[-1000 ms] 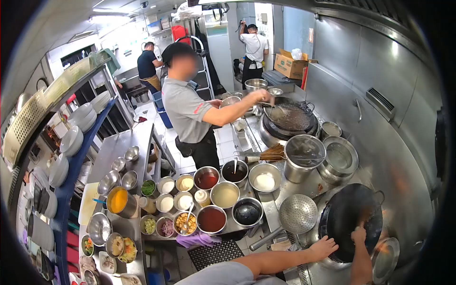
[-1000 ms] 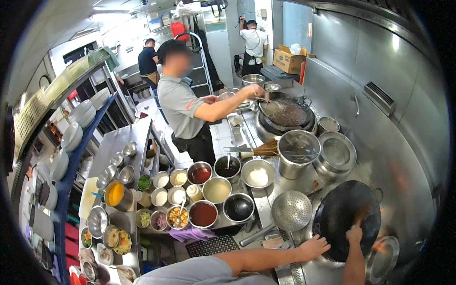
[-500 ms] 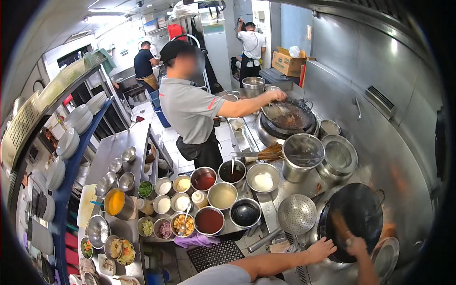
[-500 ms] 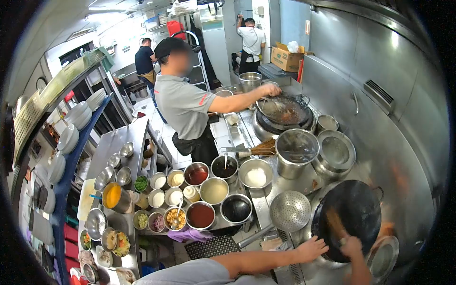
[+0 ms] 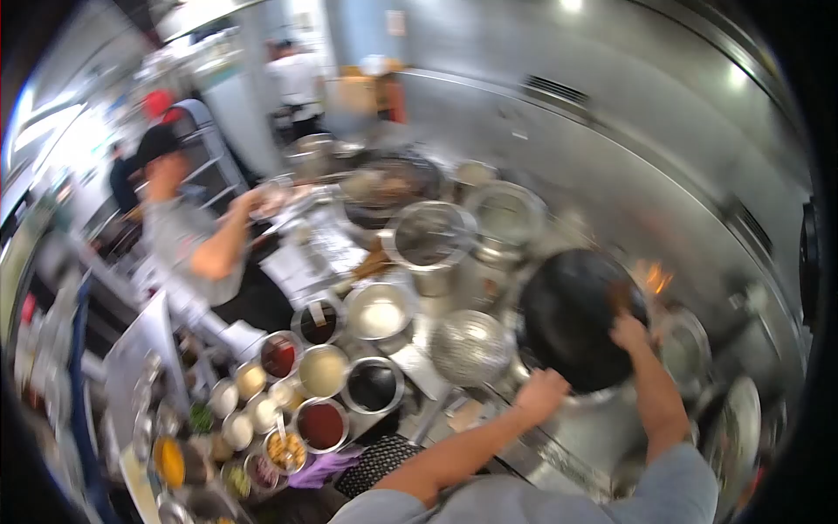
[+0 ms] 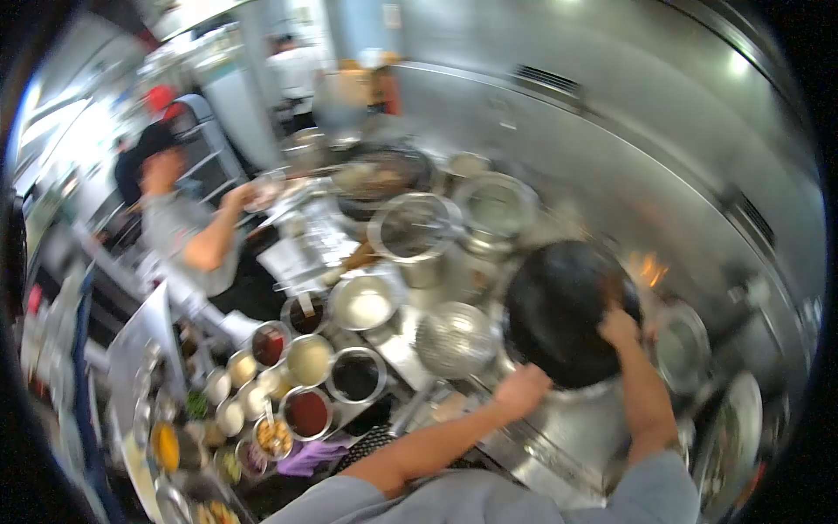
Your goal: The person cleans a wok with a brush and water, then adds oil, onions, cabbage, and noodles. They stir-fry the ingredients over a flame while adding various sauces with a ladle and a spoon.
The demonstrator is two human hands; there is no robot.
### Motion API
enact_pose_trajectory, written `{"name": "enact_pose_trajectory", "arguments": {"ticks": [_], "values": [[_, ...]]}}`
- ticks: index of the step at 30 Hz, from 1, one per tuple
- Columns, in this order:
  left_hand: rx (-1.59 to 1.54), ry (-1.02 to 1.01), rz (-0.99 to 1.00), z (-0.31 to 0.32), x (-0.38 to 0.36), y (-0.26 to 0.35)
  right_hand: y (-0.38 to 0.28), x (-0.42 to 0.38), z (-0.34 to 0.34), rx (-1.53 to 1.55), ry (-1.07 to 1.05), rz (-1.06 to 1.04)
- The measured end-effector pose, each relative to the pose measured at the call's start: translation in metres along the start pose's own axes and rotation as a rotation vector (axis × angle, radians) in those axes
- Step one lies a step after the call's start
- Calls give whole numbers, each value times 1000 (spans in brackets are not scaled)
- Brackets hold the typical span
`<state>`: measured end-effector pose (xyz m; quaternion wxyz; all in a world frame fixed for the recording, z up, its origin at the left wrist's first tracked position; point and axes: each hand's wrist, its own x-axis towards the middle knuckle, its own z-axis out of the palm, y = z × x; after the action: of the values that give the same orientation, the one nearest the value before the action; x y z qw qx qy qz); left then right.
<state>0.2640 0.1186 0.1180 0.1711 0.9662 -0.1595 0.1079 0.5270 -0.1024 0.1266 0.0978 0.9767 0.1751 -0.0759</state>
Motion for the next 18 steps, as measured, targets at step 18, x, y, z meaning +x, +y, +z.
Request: {"name": "enact_pose_trajectory", "arguments": {"ticks": [18], "values": [[104,-19,91,-10,6,5,-66,-109,-99,238,-245,-153]]}}
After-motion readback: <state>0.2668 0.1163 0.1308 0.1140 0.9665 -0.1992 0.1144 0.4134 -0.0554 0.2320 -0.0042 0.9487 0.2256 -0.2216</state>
